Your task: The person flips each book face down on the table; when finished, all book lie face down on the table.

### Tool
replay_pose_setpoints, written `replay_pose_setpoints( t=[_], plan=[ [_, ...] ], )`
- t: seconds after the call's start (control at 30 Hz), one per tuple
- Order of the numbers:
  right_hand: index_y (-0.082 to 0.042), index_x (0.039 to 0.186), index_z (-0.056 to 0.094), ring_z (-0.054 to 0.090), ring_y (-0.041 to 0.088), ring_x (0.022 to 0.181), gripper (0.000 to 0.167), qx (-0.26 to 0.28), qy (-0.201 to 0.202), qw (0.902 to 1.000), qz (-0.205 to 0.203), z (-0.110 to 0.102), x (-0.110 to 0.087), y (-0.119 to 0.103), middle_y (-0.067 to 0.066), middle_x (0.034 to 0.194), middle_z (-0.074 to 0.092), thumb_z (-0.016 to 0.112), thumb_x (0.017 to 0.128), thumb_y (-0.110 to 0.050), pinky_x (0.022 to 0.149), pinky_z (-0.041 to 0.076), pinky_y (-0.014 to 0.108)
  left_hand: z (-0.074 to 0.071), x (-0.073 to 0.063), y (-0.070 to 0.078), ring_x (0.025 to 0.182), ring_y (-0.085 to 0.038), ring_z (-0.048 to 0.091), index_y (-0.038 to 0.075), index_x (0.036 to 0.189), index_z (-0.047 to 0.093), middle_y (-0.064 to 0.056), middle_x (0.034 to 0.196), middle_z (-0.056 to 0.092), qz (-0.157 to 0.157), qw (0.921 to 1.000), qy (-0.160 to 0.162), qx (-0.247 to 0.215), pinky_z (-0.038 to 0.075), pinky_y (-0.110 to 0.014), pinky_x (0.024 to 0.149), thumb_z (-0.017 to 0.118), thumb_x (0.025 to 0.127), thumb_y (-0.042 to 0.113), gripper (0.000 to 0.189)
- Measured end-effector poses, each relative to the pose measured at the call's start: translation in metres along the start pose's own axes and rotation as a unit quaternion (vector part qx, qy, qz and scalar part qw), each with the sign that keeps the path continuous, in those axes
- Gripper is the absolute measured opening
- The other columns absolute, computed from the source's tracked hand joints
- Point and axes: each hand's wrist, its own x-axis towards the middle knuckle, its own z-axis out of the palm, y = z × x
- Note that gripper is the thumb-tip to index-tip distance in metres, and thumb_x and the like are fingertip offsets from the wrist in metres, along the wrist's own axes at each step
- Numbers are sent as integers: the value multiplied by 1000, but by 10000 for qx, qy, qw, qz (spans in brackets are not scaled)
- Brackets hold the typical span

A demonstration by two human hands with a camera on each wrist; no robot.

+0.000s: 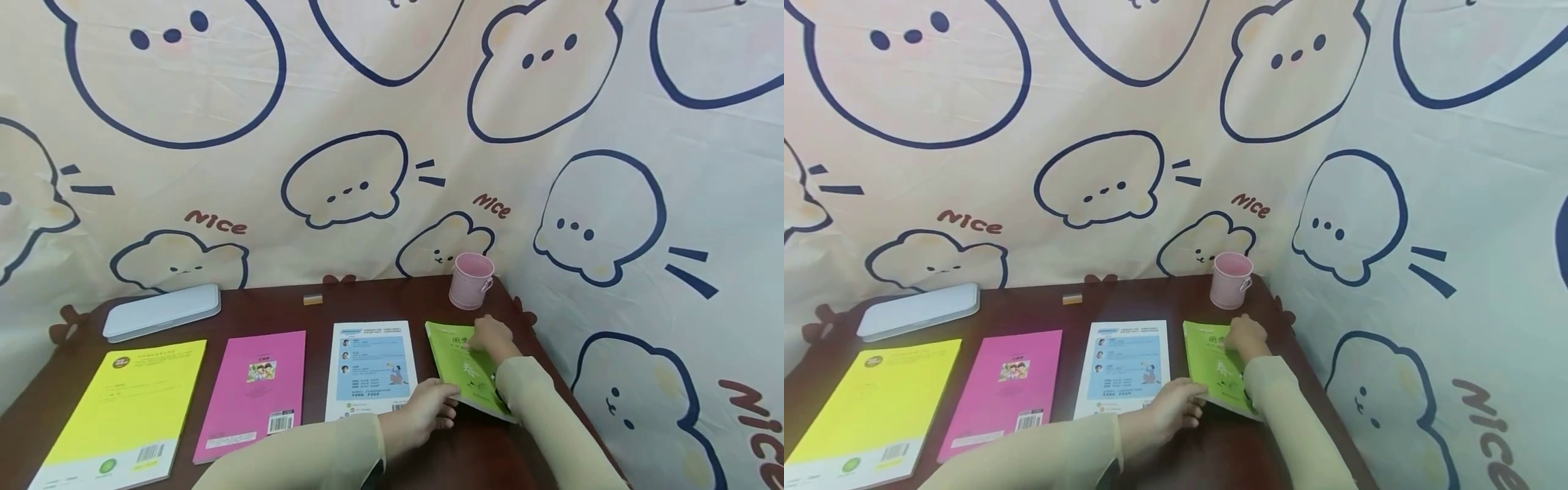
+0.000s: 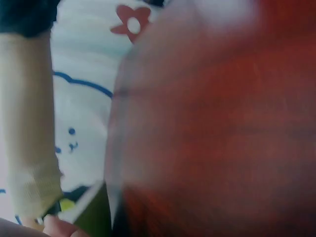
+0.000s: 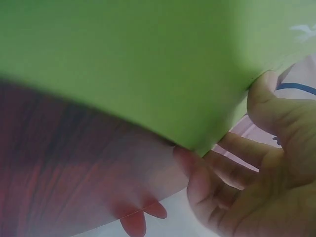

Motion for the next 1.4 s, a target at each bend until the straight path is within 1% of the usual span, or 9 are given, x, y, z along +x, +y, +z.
replay_pose_setpoints(
  t=[0.1,0.23,0.4,0.67,0.97,1.1,1.2,1.33,1.4],
  plan=[
    [0,132,49,53,40,109,69,46,24,10000,-59,3,-4,-1,22,128,51,73,80,-38,84,47,54,-4,4,-5,61,-14,57,3,112,44,-15,86,60,-40,9996,-45,283,50,-25,53,55,92,19,27],
    [6,137,38,56,39,104,80,245,103,9996,18,2,-9,-3,25,122,55,74,80,-37,83,47,53,-8,7,-11,77,-25,67,0,123,39,-23,100,62,-40,9994,-223,243,56,-35,66,52,94,13,34],
    [6,122,53,57,34,91,65,406,222,9988,152,-1,-12,-4,27,121,52,74,80,-37,75,49,50,-7,11,-9,90,-35,66,-3,131,37,-21,105,63,403,9986,-321,78,56,-38,74,49,94,7,40],
    [5,118,60,59,36,101,55,1073,289,9937,-137,-2,-14,3,22,117,61,68,84,-38,81,49,49,-10,9,2,85,-39,66,-3,135,42,-23,102,66,1114,9922,-64,561,56,-42,72,51,90,6,47],
    [8,123,55,52,41,114,57,2197,209,9749,-285,-8,-10,11,26,126,54,65,87,-35,91,45,50,-14,11,17,81,-33,66,0,137,43,-20,107,65,1640,9810,-323,986,55,-44,73,52,88,7,51],
    [7,128,52,53,39,114,53,3234,-146,9455,-337,-6,-6,11,26,129,52,62,91,-31,93,45,49,-14,8,25,79,-25,66,4,139,43,-15,103,65,1929,9698,-339,1455,56,-41,72,55,88,12,53],
    [8,130,48,57,35,110,48,4504,-737,8895,-234,-2,-5,11,25,127,54,58,94,-23,96,44,46,-15,5,26,70,-13,63,6,138,45,-5,92,65,2163,9510,-341,2184,55,-32,64,60,87,17,55],
    [7,122,52,62,28,94,38,5681,-1312,8122,173,-3,-10,8,19,106,62,49,98,-22,90,49,44,-11,2,26,50,-5,51,6,137,48,5,72,62,2441,9148,-353,3200,46,-22,49,65,85,23,57],
    [4,116,53,62,26,84,43,5837,-1272,8015,280,-11,-15,4,14,96,62,48,97,-34,82,53,44,-8,2,27,46,-3,47,6,136,49,5,69,61,2557,9000,-358,3512,43,-21,46,66,84,27,58]
  ],
)
